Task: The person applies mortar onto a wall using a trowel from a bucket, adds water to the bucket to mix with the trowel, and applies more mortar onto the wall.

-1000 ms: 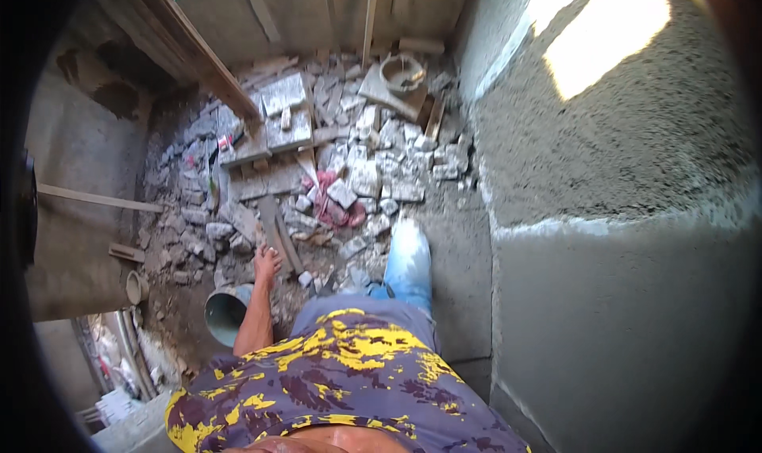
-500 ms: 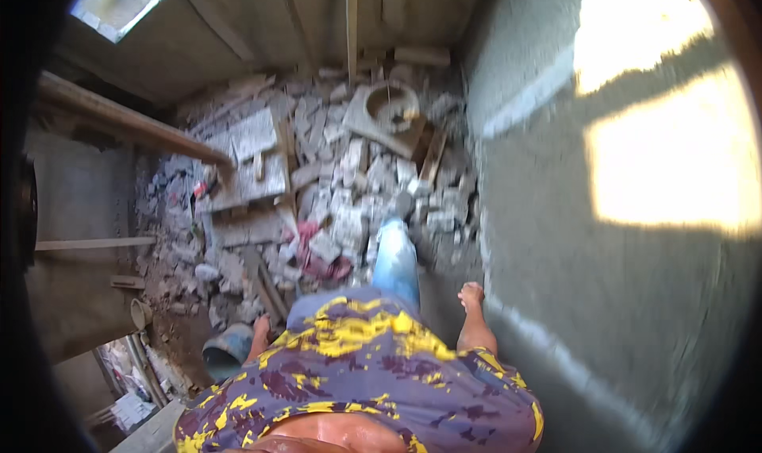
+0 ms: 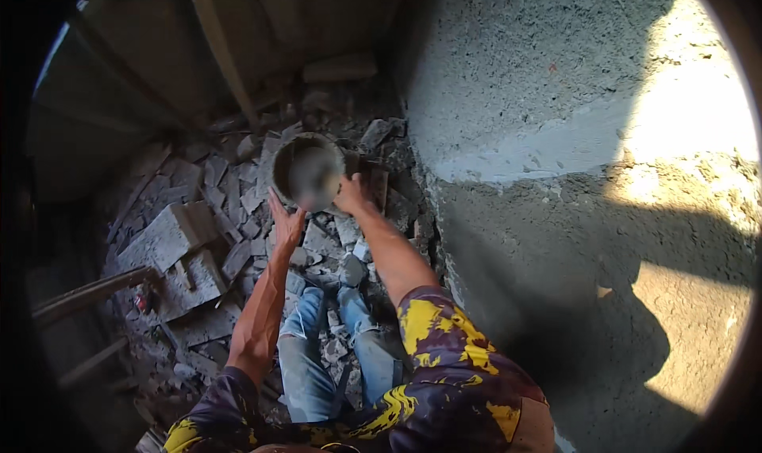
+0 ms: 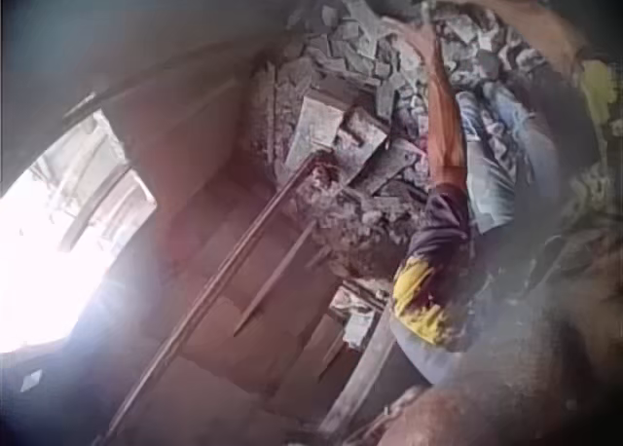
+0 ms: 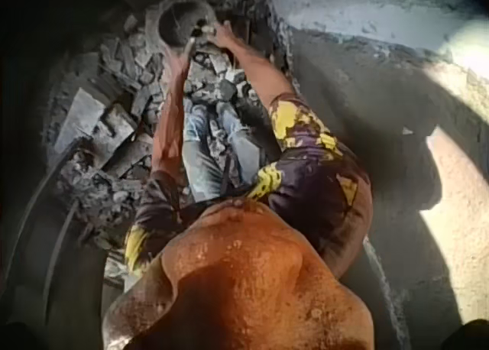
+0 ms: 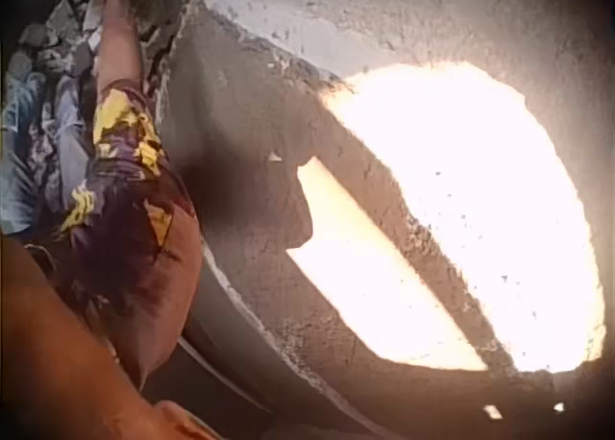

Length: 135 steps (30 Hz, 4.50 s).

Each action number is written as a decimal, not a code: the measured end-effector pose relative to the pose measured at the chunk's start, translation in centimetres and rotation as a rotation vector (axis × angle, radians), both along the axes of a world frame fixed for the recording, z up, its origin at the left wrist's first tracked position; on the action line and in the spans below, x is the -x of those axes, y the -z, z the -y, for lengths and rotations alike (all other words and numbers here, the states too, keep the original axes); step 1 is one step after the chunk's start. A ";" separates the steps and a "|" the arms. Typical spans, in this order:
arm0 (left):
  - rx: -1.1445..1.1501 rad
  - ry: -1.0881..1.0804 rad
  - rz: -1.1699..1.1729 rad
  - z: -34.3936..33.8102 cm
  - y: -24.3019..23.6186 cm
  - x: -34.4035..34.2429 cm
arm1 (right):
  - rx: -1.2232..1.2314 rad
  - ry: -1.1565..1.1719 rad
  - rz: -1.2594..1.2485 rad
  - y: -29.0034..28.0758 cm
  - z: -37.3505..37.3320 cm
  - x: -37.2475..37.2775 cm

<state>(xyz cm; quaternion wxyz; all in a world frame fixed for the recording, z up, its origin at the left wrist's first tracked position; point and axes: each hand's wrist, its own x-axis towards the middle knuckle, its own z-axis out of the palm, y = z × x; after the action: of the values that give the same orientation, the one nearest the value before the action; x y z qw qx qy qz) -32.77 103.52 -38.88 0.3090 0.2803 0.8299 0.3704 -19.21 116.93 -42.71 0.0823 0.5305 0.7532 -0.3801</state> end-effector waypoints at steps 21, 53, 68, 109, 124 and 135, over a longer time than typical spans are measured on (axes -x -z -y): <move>-0.313 -0.726 1.082 -0.6 26.3 2.9 | -0.151 -0.499 0.379 8.3 -6.1 8.8; -0.019 -0.562 0.617 16.3 -4.6 5.8 | 0.068 -0.820 0.142 -7.6 9.5 6.0; -0.206 -0.671 0.692 16.0 -13.4 10.3 | 0.102 -0.439 0.016 -20.1 11.4 6.4; -0.018 -0.257 0.543 7.3 -14.9 0.2 | -0.145 -0.458 -0.011 -18.2 8.2 -4.9; -0.111 -0.757 0.600 24.9 -17.2 11.2 | 0.412 -0.432 -0.503 -25.3 13.1 2.4; 0.016 -0.816 0.509 20.0 -17.4 7.7 | 0.018 0.548 -0.341 -36.7 -6.8 -22.1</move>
<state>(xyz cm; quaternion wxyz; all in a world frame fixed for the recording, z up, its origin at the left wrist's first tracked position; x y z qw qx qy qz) -40.46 83.50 -21.52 0.3341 -0.1701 0.7729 0.5119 2.90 123.71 -6.05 -0.1459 0.6415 0.5819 -0.4782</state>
